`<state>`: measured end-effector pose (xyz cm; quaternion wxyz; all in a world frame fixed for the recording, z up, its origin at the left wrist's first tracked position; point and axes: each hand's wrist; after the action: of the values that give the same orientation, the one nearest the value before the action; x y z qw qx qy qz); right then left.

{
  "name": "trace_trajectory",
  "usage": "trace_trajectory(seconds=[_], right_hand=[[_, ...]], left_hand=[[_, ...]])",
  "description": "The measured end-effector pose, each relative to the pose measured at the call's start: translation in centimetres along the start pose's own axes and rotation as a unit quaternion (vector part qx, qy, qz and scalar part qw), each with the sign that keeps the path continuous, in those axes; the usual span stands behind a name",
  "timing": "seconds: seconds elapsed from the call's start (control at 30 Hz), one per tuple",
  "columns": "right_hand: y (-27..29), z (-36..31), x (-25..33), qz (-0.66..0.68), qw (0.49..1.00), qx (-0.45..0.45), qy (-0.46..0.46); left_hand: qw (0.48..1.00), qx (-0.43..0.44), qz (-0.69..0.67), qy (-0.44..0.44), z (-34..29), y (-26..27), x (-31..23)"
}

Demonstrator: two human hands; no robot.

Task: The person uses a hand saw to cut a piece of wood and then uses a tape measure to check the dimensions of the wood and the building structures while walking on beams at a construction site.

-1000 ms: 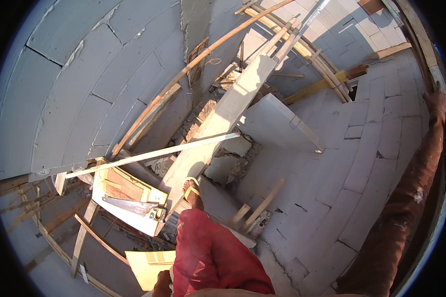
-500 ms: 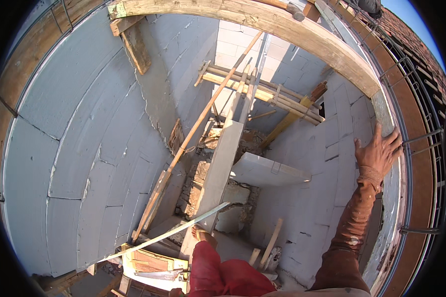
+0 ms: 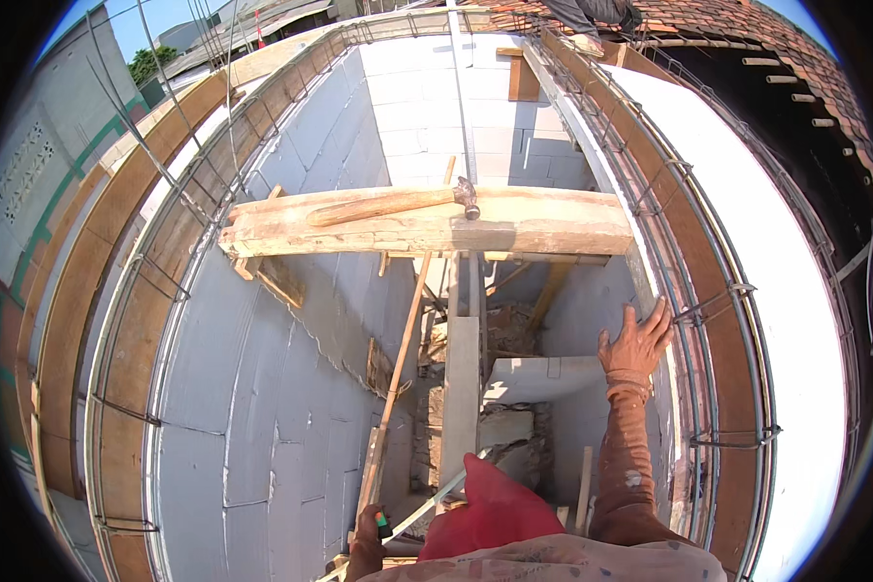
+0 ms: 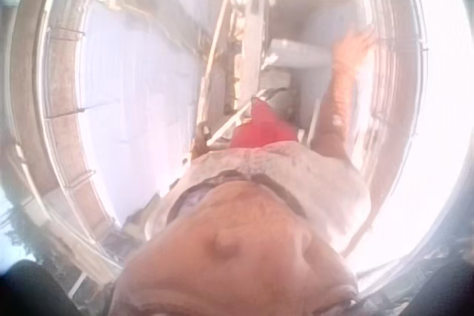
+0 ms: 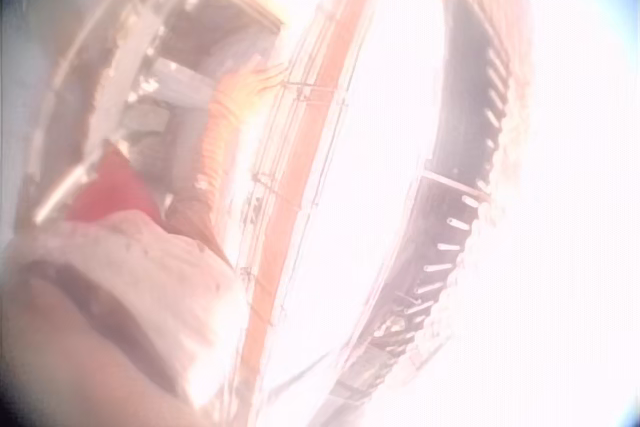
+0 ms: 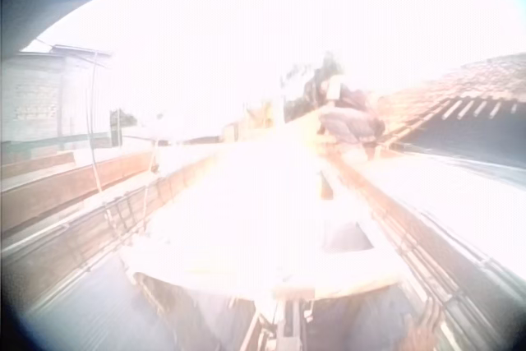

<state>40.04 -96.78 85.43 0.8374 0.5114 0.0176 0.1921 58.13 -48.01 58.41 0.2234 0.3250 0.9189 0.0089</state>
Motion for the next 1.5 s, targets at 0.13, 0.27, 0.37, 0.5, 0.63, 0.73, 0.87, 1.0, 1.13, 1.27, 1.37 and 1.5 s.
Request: trace_trajectory(seconds=[0.13, 0.27, 0.37, 0.5, 0.63, 0.73, 0.87, 1.0, 1.13, 1.27, 1.37, 1.5], right_hand=[[0.7, 0.4, 1.4, 0.064, 0.998, 0.008, -0.023], [0.8, 0.5, 2.1, 0.082, 0.996, 0.009, -0.021], [1.1, 0.6, 1.2, 0.070, 0.997, -0.001, -0.031], [0.3, 0.8, 1.8, 0.075, 0.992, 0.048, -0.086], [0.4, 0.8, 1.3, 0.067, 0.994, 0.062, -0.068], [0.2, 0.7, 0.4, 0.057, 0.994, 0.064, -0.060], [-0.3, 1.0, 0.6, 0.059, 0.995, 0.066, -0.052], [-1.8, 0.6, -0.2, 0.005, 0.999, 0.024, -0.033], [-1.1, 0.8, 0.4, 0.082, 0.995, 0.023, -0.057], [-1.0, 0.5, 0.0, 0.120, 0.990, 0.029, -0.066], [-0.6, 0.5, 0.1, 0.105, 0.992, 0.022, -0.064], [-0.7, 1.1, 0.9, 0.097, 0.991, -0.003, -0.094]], left_hand=[[0.995, 0.077, -0.018, -0.067, -3.3, 0.1, -6.9], [0.980, 0.145, -0.040, -0.133, -0.6, -1.3, -13.1], [0.970, 0.191, -0.011, -0.147, -2.6, -6.5, -20.9], [0.938, 0.281, 0.035, -0.199, -5.5, -12.8, -30.6], [0.878, 0.390, 0.139, -0.242, -9.7, -17.8, -39.1], [0.826, 0.450, 0.176, -0.290, -12.0, -20.6, -42.7], [0.802, 0.496, 0.183, -0.278, -11.9, -21.9, -44.9], [0.753, 0.516, 0.309, -0.268, -14.1, -24.4, -45.5], [0.678, 0.542, 0.383, -0.318, -16.3, -26.7, -46.5], [0.596, 0.565, 0.447, -0.354, -20.6, -28.1, -48.3], [0.513, 0.604, 0.466, -0.394, -22.1, -29.2, -50.5], [0.514, 0.625, 0.465, -0.359, -22.8, -30.8, -51.9]])
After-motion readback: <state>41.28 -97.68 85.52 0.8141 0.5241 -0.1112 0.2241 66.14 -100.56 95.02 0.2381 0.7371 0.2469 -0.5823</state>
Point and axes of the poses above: each hand's wrist, its own z-axis towards the middle knuckle, its own y-axis out of the back of the hand, x = y × z, and after that the axes turned 13 degrees about z, right-handed
